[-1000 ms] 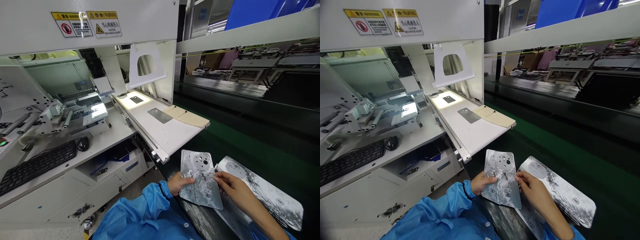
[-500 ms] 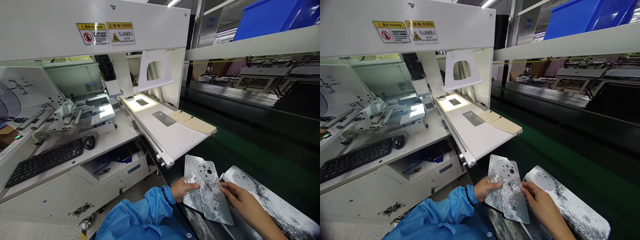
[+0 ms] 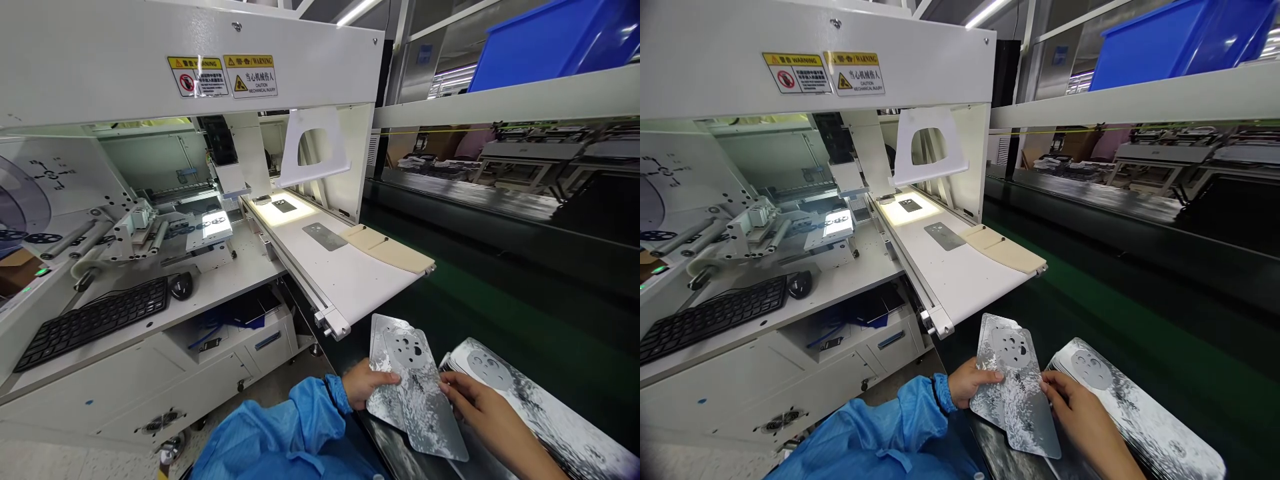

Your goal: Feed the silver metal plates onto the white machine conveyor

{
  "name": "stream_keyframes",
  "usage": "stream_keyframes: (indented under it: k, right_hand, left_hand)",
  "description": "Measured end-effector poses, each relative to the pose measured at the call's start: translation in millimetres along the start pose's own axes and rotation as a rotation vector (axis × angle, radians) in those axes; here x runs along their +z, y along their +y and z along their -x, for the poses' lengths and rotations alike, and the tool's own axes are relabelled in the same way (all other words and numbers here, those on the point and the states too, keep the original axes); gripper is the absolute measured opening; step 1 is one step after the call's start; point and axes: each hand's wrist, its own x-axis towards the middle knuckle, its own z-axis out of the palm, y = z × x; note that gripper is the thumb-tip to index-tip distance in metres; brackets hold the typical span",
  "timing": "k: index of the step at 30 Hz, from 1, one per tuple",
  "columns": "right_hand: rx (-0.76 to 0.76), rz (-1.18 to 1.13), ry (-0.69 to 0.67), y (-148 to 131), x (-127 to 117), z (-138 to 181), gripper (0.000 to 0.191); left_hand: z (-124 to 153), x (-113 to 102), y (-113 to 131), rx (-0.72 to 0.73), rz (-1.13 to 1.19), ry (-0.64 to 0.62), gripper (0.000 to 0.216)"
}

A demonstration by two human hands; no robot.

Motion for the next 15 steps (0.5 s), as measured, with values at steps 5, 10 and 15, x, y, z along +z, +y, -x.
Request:
stream_keyframes:
  k: [5,10,15]
  right_hand:
    - [-0.007,-0.017,0.018,-5.7,-1.2,1.0,0.037]
    - [-0.025,-0.023,0.019,-8.9,-1.4,1.7,0.035]
    - [0.014,-0.026,0.044,-8.3,-0.5,0.6,0.036]
  left_hand:
    - [0.2,0.3,0.9,-0.003,-0.009,-0.010,0.063]
    - [1.2,1.4,2.4,-0.002,-0.010,-0.016,0.063]
    - [3.8,5.4,6.3,-0.018,-0.018,0.021,0.066]
